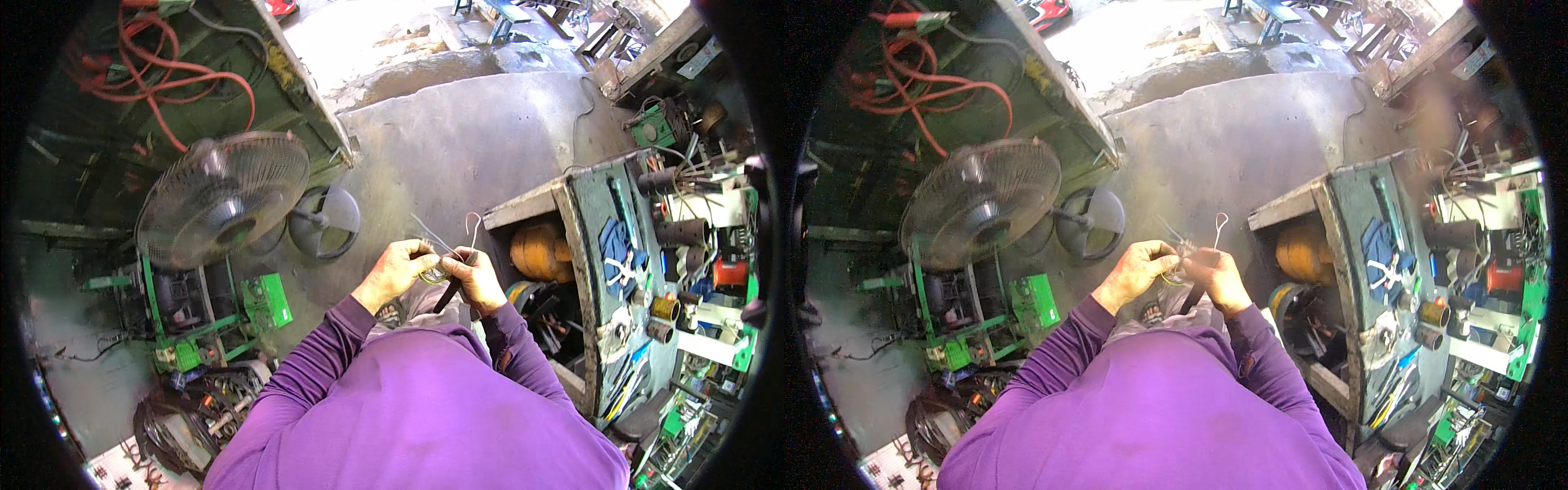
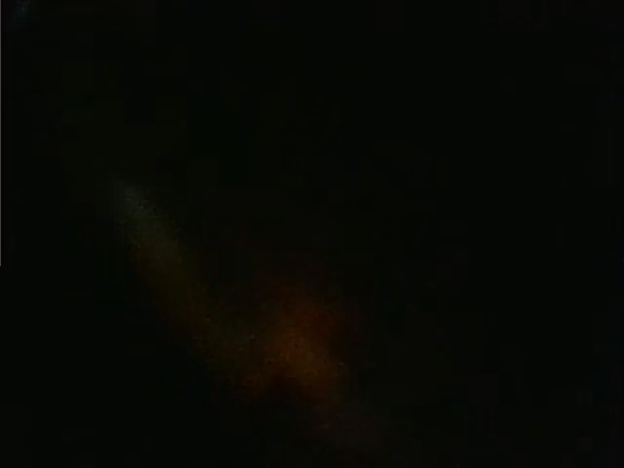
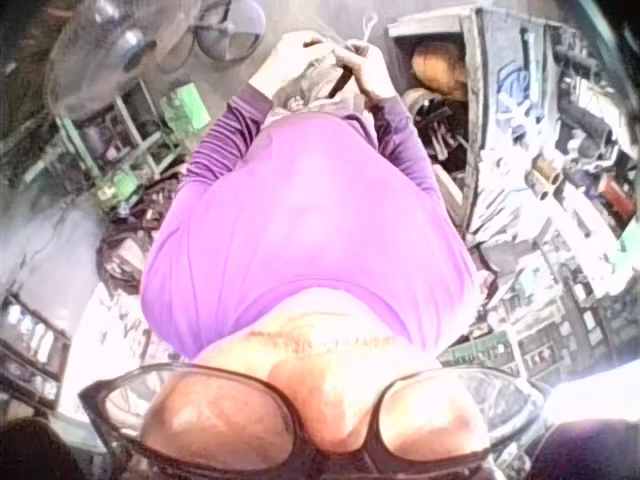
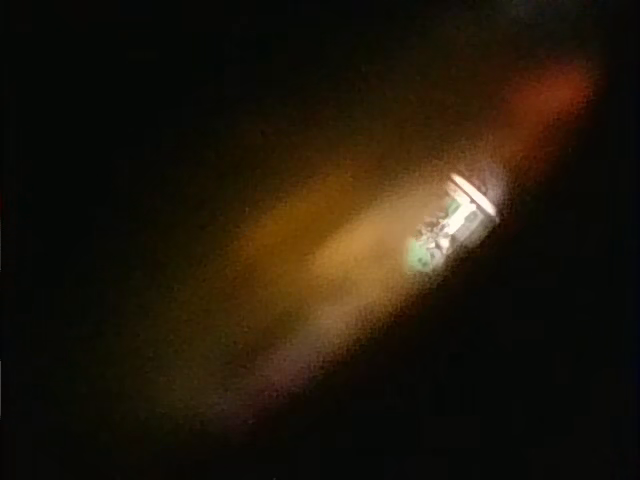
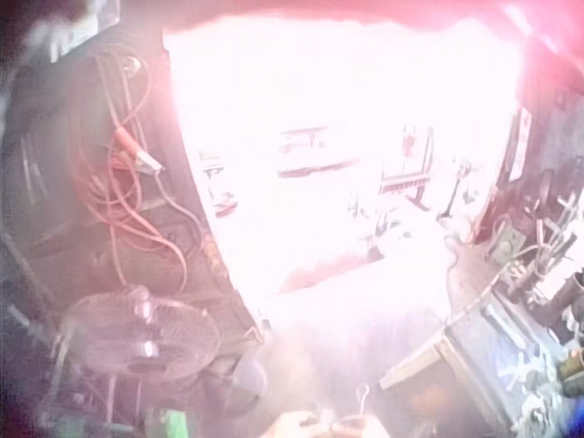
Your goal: The person gathers blue zip ties and walks through a cluttered workshop to a vehicle with an exposed engine. They strip and twist wires, then use pliers to crimp connectors onto the wire ends. The person installs the prepared wires into the engine bay and secures them.
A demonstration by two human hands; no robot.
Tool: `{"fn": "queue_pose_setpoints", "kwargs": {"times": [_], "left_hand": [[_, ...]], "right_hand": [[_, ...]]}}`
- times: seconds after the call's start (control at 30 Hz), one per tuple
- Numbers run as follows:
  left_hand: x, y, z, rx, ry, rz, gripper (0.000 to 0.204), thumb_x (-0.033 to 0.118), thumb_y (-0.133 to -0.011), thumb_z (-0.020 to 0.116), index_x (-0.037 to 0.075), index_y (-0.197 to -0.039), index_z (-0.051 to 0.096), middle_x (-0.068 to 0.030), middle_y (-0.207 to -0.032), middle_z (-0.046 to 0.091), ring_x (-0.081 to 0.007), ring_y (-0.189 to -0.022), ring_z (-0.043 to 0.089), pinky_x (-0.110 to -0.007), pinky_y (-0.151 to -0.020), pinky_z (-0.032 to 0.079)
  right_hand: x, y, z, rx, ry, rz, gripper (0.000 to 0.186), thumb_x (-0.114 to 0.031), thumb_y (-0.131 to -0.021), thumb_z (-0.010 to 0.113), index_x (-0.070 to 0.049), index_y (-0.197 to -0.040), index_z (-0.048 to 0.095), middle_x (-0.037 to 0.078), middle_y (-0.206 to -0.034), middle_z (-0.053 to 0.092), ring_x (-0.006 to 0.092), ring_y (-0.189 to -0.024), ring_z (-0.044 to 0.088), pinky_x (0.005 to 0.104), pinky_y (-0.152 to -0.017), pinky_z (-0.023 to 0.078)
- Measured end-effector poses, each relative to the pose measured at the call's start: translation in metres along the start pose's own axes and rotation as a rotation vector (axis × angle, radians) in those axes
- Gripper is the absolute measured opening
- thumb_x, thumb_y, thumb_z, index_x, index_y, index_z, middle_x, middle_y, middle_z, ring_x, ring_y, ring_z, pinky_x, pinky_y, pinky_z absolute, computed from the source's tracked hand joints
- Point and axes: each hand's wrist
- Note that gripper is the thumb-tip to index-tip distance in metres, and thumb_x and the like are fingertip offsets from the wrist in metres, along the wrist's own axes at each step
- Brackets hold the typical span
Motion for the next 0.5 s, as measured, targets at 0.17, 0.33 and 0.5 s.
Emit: {"fn": "queue_pose_setpoints", "kwargs": {"times": [0.17,0.33,0.5], "left_hand": [[0.037,-0.111,-0.042,0.040,-0.131,-0.012,0.021,0.015,-0.100,0.066,-0.004,-0.107,0.069,-0.0043,-0.092,0.070,-0.0106,-0.083,0.063,-0.029,-0.075,0.053],[0.055,-0.225,-0.096,0.216,-0.509,-0.016,0.027,0.022,-0.099,0.066,-0.004,-0.103,0.070,-0.0037,-0.087,0.070,-0.0119,-0.078,0.062,-0.030,-0.069,0.051],[0.130,-0.304,-0.117,0.197,-0.011,-0.041,0.019,0.018,-0.102,0.066,0.000,-0.099,0.069,-0.0003,-0.085,0.067,-0.0085,-0.074,0.059,-0.026,-0.069,0.050]], "right_hand": [[-0.049,-0.118,-0.017,0.104,0.572,-0.375,0.022,-0.019,-0.093,0.074,0.002,-0.088,0.065,0.014,-0.078,0.066,0.0249,-0.071,0.060,0.0376,-0.068,0.048],[-0.174,-0.209,-0.062,-0.075,0.324,-0.130,0.016,-0.016,-0.097,0.072,-0.002,-0.092,0.066,-0.005,-0.073,0.055,0.0048,-0.068,0.051,0.0251,-0.062,0.043],[-0.274,-0.292,-0.104,-0.174,0.484,0.010,0.019,-0.017,-0.097,0.073,0.002,-0.099,0.071,-0.002,-0.080,0.067,0.0054,-0.072,0.057,0.0243,-0.064,0.047]]}}
Point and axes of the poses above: each hand's wrist, its own y-axis away from the middle knuckle, its own z-axis out of the palm, x = y × z
